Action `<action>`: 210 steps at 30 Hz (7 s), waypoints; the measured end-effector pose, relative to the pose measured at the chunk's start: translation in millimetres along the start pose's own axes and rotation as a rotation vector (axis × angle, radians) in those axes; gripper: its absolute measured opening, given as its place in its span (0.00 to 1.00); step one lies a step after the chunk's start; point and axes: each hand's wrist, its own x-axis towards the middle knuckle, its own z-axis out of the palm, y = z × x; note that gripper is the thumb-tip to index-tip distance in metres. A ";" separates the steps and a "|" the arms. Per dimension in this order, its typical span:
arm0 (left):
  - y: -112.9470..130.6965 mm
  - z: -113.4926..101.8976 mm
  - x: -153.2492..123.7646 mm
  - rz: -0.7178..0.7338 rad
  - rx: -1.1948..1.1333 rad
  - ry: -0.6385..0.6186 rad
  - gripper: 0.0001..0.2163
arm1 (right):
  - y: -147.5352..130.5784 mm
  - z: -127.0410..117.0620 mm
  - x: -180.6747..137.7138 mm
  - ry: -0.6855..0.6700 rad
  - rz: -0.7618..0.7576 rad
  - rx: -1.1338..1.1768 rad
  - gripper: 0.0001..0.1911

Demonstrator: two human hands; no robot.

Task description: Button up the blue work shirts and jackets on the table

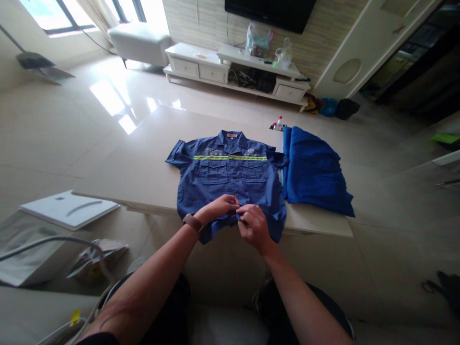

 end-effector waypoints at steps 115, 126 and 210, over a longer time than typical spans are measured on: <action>14.4 16.9 -21.3 0.380 1.171 0.158 0.14 | 31.4 17.7 0.1 -0.049 0.570 0.128 0.04; 16.6 18.6 -20.9 0.373 1.166 0.168 0.14 | 25.9 14.5 3.2 -0.029 0.571 0.115 0.03; -2.9 36.4 -20.6 0.279 1.129 -0.023 0.16 | 49.1 18.9 -4.6 0.135 0.815 -0.025 0.10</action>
